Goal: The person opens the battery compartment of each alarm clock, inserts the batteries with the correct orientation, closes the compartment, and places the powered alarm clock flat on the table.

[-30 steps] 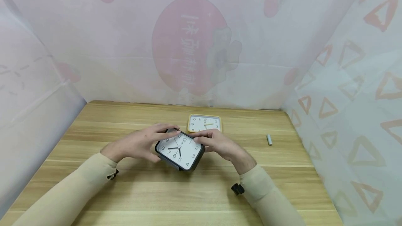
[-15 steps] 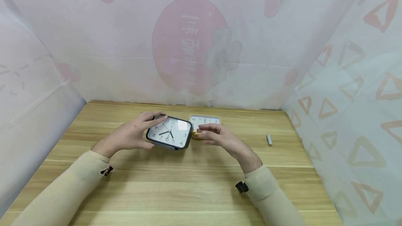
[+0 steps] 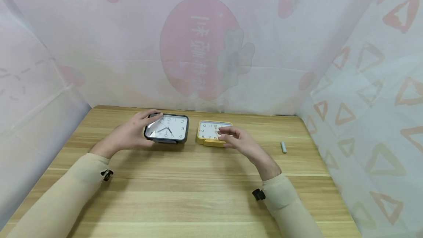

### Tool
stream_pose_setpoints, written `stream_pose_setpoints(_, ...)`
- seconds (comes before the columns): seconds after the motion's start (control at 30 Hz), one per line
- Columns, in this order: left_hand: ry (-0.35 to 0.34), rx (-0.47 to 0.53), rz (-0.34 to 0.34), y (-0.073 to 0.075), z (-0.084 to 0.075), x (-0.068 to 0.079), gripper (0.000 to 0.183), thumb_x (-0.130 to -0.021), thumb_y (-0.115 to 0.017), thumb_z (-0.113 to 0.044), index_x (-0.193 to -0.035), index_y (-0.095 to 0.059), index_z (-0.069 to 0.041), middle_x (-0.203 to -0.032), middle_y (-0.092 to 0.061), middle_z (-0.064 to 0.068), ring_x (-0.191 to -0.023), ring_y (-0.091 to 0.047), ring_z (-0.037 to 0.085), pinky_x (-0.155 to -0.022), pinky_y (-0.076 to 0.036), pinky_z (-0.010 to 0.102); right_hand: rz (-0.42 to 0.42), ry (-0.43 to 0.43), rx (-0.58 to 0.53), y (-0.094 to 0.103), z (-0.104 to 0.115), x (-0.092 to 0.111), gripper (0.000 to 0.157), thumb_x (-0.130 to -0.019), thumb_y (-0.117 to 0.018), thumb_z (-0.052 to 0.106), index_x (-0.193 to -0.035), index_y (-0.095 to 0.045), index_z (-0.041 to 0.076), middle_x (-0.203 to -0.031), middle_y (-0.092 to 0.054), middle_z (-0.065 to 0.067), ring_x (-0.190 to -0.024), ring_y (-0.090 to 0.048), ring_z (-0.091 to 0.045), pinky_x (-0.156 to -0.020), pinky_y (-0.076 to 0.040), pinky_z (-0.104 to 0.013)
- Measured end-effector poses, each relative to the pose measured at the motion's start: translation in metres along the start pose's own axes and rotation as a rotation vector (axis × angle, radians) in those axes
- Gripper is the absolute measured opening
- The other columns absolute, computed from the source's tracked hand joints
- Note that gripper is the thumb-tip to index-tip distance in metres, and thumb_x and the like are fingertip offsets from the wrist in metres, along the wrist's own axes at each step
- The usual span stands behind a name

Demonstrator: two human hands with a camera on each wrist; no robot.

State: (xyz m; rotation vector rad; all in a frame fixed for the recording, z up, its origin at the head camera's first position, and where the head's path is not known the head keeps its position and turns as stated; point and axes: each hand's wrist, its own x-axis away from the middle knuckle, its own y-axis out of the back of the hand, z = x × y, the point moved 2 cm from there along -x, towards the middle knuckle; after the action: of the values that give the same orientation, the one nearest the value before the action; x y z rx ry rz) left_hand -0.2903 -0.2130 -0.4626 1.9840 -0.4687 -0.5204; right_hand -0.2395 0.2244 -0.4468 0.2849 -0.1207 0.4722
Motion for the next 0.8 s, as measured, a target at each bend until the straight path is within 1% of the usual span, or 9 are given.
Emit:
stream_pose_setpoints(0.2,0.037,-0.022,0.009,0.004,0.018,-0.003,0.109,-0.085,-0.103,-0.024,-0.179,-0.05,-0.009,-0.185,-0.044,0.022,-0.164,-0.049,0.05,-0.127,-0.055,0.068,-0.02,0.008,0.005,0.007,-0.004,0.001,0.06,-0.123,-0.063,0.027,-0.173,-0.049,-0.003,-0.183,-0.049,-0.026,-0.162,-0.059,-0.05,-0.133,-0.056,-0.054)
stream_pose_setpoints(0.4,0.083,-0.018,0.037,0.007,0.035,-0.004,0.108,-0.087,-0.101,-0.026,-0.179,-0.048,-0.006,-0.185,-0.043,0.025,-0.164,-0.048,0.053,-0.13,-0.052,0.071,-0.032,0.002,0.001,0.012,-0.007,0.002,0.06,-0.124,-0.061,0.027,-0.173,-0.047,-0.004,-0.184,-0.047,-0.025,-0.166,-0.055,-0.049,-0.134,-0.055,-0.053)
stream_pose_setpoints(0.5,0.094,-0.029,0.056,0.007,0.043,-0.005,0.108,-0.087,-0.1,-0.027,-0.179,-0.047,-0.004,-0.185,-0.042,0.026,-0.164,-0.048,0.054,-0.132,-0.05,0.071,-0.034,-0.001,-0.001,0.013,-0.008,0.003,0.06,-0.124,-0.061,0.027,-0.173,-0.048,-0.004,-0.185,-0.046,-0.024,-0.167,-0.054,-0.049,-0.134,-0.055,-0.051)
stream_pose_setpoints(0.67,0.105,-0.038,0.086,0.006,0.05,-0.006,0.108,-0.088,-0.1,-0.028,-0.178,-0.047,-0.002,-0.185,-0.043,0.027,-0.165,-0.048,0.056,-0.135,-0.048,0.072,-0.03,-0.001,0.002,0.015,-0.008,0.004,0.059,-0.124,-0.06,0.027,-0.174,-0.047,-0.004,-0.185,-0.045,-0.025,-0.168,-0.052,-0.05,-0.135,-0.055,-0.05)
stream_pose_setpoints(0.8,0.118,-0.029,0.107,0.005,0.056,-0.005,0.107,-0.089,-0.1,-0.03,-0.177,-0.047,0.0,-0.184,-0.043,0.027,-0.162,-0.051,0.056,-0.133,-0.05,0.073,-0.025,0.002,0.008,0.015,-0.008,0.004,0.059,-0.125,-0.058,0.026,-0.174,-0.046,-0.004,-0.185,-0.046,-0.026,-0.169,-0.052,-0.05,-0.134,-0.055,-0.05)
